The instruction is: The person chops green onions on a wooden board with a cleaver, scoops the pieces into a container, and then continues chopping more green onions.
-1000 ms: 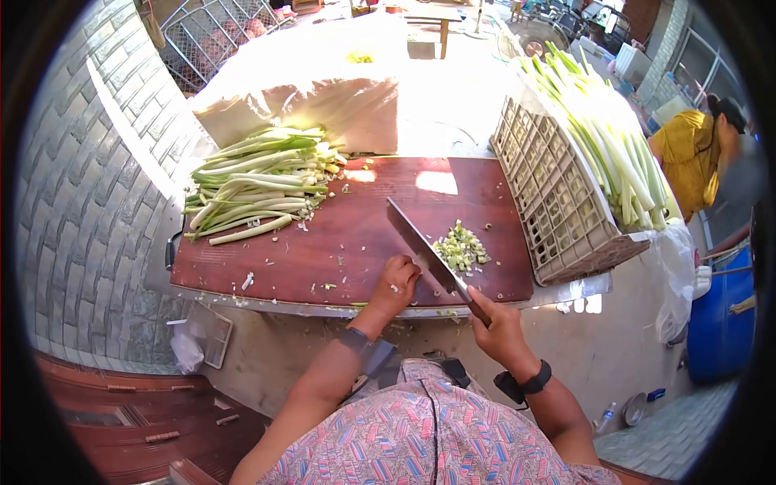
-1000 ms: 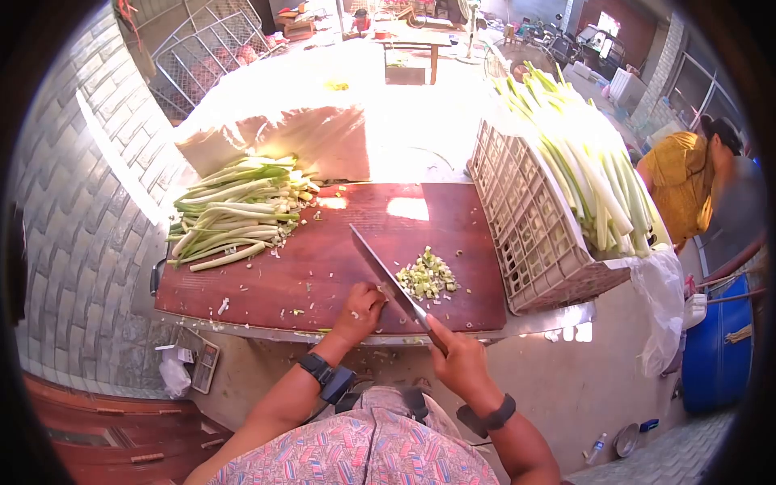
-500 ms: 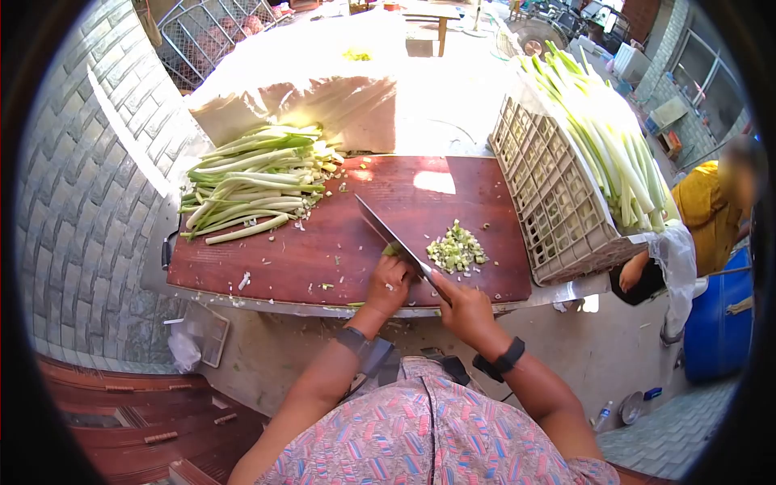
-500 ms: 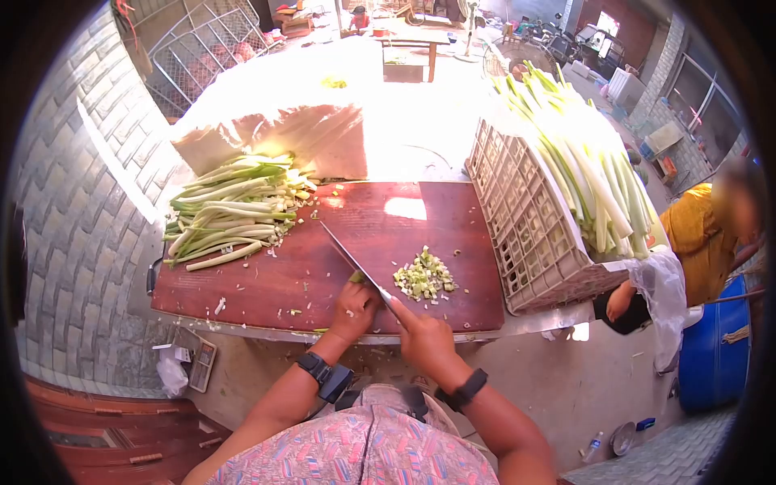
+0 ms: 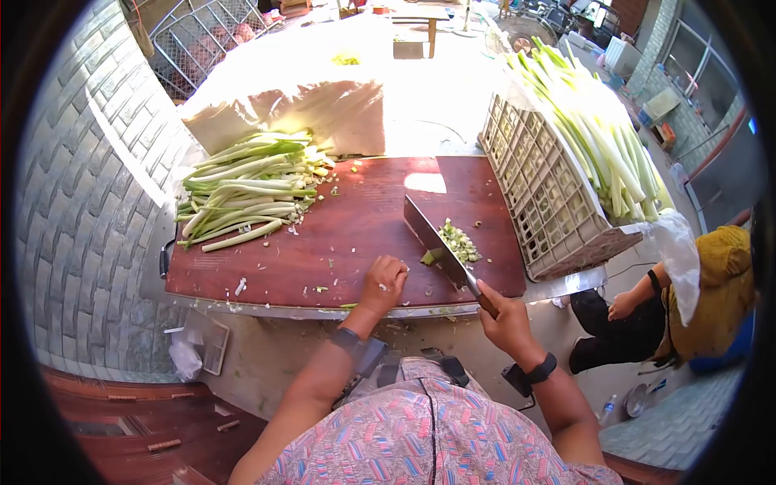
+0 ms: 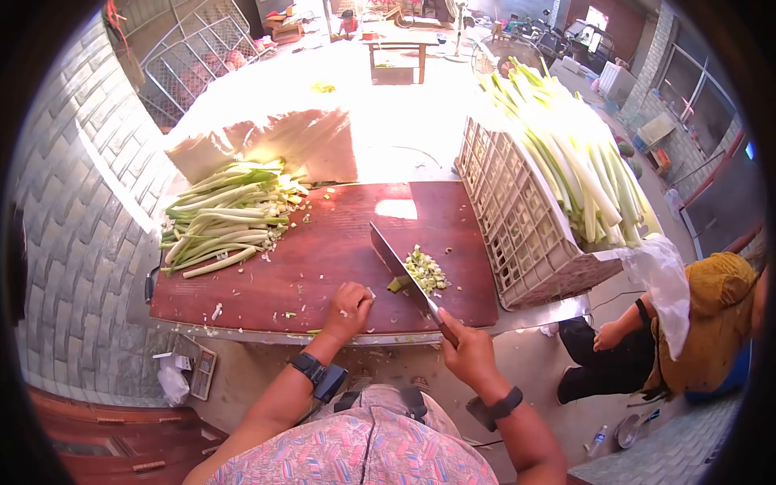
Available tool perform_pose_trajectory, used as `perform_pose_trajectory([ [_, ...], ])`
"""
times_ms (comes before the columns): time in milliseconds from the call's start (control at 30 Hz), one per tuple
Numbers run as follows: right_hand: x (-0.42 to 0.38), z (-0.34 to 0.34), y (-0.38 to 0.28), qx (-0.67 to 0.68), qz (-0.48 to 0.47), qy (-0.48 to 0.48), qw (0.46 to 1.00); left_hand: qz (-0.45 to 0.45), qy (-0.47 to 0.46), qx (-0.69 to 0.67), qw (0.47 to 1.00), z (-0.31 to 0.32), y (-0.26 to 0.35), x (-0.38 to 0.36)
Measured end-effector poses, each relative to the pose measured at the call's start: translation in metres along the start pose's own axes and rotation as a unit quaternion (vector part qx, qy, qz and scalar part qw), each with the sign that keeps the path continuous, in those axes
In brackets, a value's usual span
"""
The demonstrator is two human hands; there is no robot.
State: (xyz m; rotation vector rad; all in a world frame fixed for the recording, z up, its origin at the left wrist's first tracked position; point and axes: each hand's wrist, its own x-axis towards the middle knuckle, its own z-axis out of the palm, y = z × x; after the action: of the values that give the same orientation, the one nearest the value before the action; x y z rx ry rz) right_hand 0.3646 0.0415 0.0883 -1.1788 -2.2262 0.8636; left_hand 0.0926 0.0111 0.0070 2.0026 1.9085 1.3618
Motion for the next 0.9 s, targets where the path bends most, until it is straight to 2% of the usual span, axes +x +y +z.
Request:
perform_pose_trajectory([
  [33, -0.001, 0.003, 0.0, 0.046, 0.009, 0.014, 0.999, -0.001, -0.003, 0.002, 1.0, -0.001, 0.001, 0.001],
  [133, -0.003, 0.003, -0.007, 0.068, 0.019, 0.003, 0.997, -0.005, -0.006, 0.016, 1.0, -0.003, 0.007, 0.004],
  [233, -0.001, 0.001, -0.014, 0.067, 0.034, -0.024, 0.997, -0.043, -0.016, 0.006, 0.999, -0.007, 0.017, 0.009],
  [367, 0.001, 0.005, -0.017, 0.059, 0.003, -0.02, 0.998, -0.029, -0.026, 0.046, 0.998, 0.0, 0.014, 0.012],
  [433, 0.004, 0.001, -0.026, -0.004, -0.009, -0.038, 0.999, -0.019, -0.039, 0.078, 0.996, 0.004, 0.01, 0.01],
  [567, 0.012, 0.006, -0.032, -0.029, -0.034, -0.045, 0.998, -0.018, -0.015, 0.092, 0.995, 0.014, 0.004, 0.009],
  [633, 0.024, 0.014, -0.039, -0.121, -0.013, -0.093, 0.988, -0.015, -0.021, 0.088, 0.996, 0.016, 0.004, 0.011],
  [767, 0.052, 0.04, -0.033, -0.122, -0.028, -0.06, 0.99, -0.001, -0.05, 0.082, 0.995, 0.009, 0.001, 0.011],
  [833, 0.057, 0.04, -0.022, 0.021, 0.003, -0.007, 1.0, 0.012, -0.024, 0.011, 1.0, 0.011, 0.0, 0.01],
  [900, 0.051, 0.034, -0.019, 0.001, 0.001, 0.0, 1.0, 0.007, -0.016, 0.011, 1.0, 0.013, -0.001, 0.01],
])
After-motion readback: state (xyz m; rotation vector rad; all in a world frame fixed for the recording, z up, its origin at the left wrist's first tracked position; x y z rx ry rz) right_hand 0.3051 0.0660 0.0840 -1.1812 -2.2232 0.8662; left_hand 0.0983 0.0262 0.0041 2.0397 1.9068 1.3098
